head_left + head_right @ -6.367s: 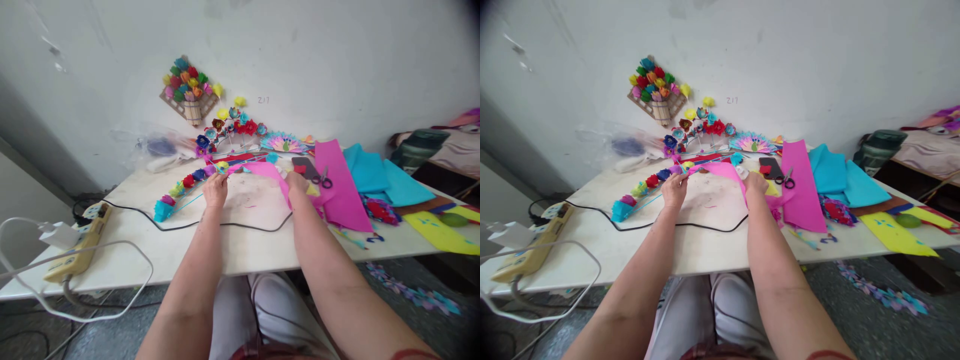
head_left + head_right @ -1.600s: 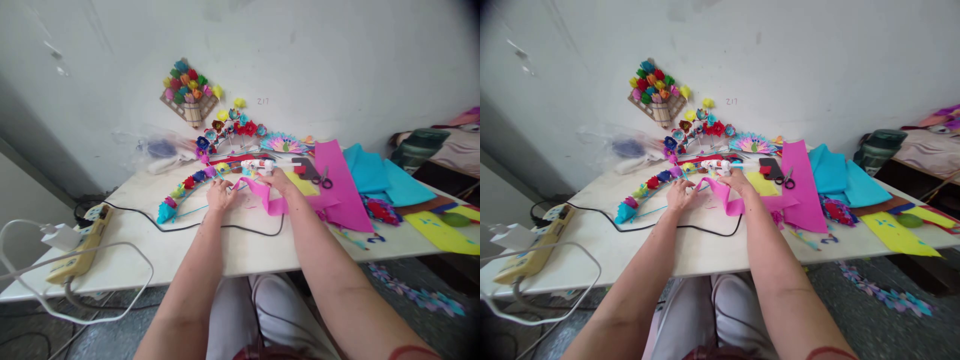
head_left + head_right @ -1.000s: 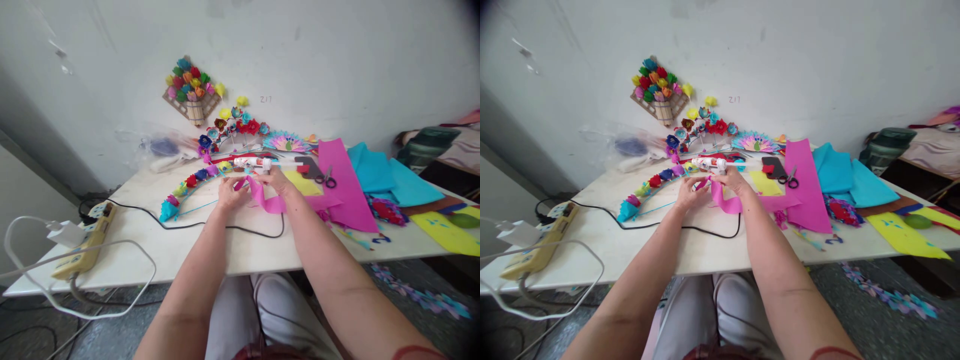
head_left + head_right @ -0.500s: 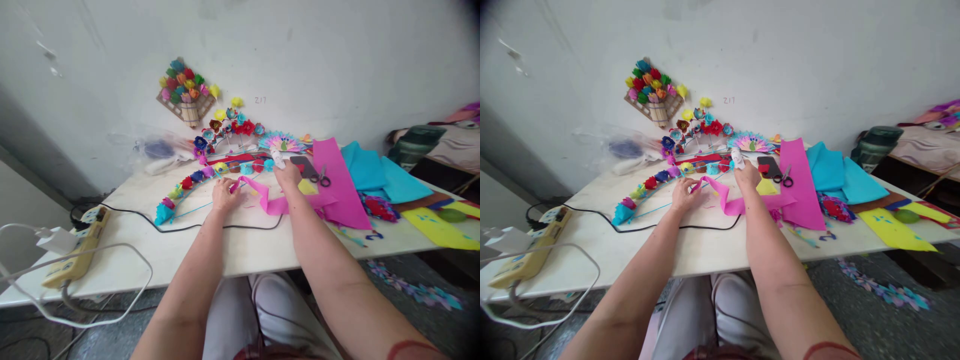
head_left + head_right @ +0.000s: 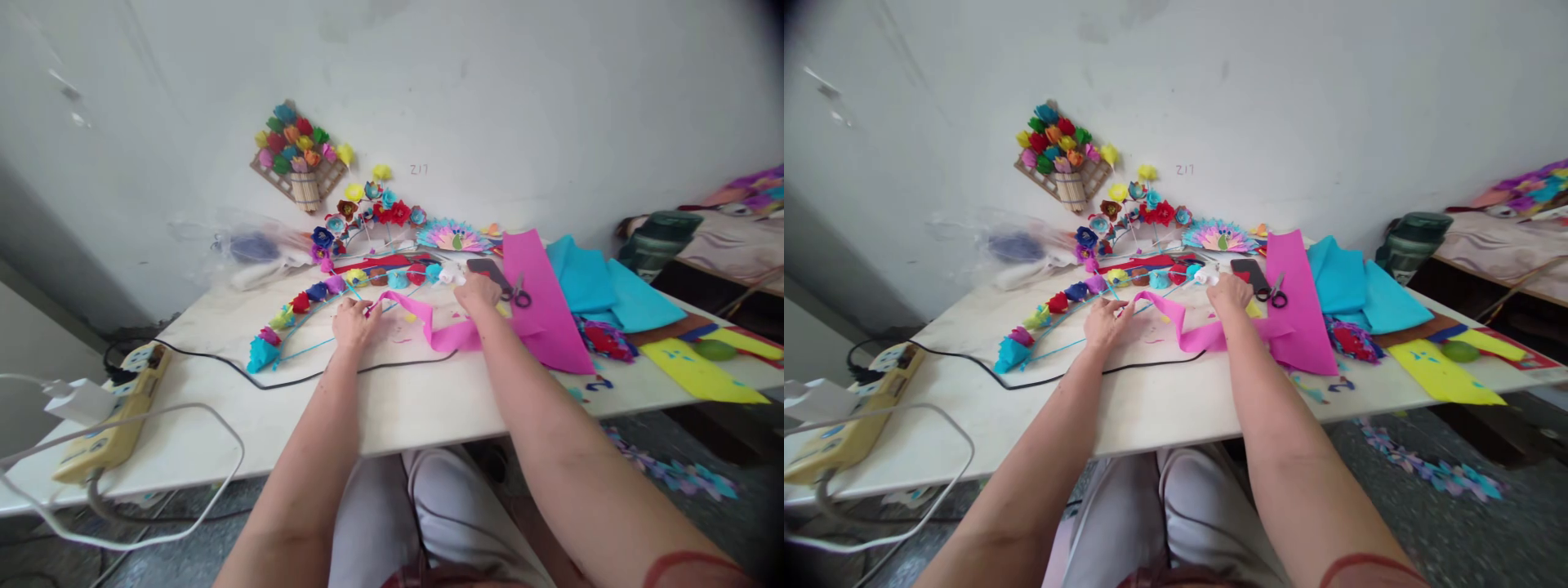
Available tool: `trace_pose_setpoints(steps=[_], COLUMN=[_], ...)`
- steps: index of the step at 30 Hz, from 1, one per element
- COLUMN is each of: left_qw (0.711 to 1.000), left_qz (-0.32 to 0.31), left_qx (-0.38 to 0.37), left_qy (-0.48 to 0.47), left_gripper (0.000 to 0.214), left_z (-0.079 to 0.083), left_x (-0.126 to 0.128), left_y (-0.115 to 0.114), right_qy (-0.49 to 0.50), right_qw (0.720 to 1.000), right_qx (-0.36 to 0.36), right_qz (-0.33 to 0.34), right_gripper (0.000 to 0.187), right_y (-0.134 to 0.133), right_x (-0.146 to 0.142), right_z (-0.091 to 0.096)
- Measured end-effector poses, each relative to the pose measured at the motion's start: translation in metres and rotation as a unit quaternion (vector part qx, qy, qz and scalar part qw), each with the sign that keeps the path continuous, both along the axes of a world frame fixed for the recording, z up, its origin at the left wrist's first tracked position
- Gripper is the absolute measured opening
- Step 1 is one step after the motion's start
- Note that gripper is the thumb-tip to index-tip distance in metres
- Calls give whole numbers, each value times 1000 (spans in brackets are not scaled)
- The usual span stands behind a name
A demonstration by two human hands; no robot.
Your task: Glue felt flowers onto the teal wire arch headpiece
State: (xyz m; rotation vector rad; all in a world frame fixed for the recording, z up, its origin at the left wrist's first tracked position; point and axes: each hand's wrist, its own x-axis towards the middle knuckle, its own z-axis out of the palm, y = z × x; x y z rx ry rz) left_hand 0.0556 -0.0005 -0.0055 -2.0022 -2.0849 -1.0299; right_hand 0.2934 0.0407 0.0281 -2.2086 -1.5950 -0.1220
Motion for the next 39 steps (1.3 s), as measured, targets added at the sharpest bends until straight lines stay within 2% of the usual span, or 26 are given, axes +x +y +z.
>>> trace_pose_setpoints(steps=[5,9,12,18,23,27,31,34,36,39], left_qw=[998,994,990,990,990,990,992,994,994,993], left_qz=[15,4,-1,6,12,0,-1,-1,-1,-1], left_qx=[-59,-100,-118,-130,-134,-128,-115,-103,-100,-103], left_qy=[-14,-39,-76,-50,-33,-50,-49,-45,-46,-54], left_gripper=[39,52,57,49,42,42,42,39,37,35], left_z=[-1,3,6,7,7,10,12,10,9,8], left_x=[-2,-4,-5,-4,-5,-5,-5,-5,-5,-5], left_y=[3,2,1,2,3,0,0,1,2,2], right_qy=[-53,-71,-63,-52,-77,-91,-93,-117,-146,-159], right_qw=[997,995,996,998,997,995,993,993,987,964], right_qx=[-36,-47,-43,-12,-24,-37,-58,-15,27,21], right_qz=[32,51,39,-46,-17,20,31,18,65,210], right_gripper=[28,27,27,25,26,37,36,40,35,26], right_y=[1,1,1,2,4,8,8,2,-3,-8], right_x=[7,5,6,12,8,3,0,-6,-15,-31], right_z=[-5,-11,-13,-17,-19,-23,-26,-23,-19,-10])
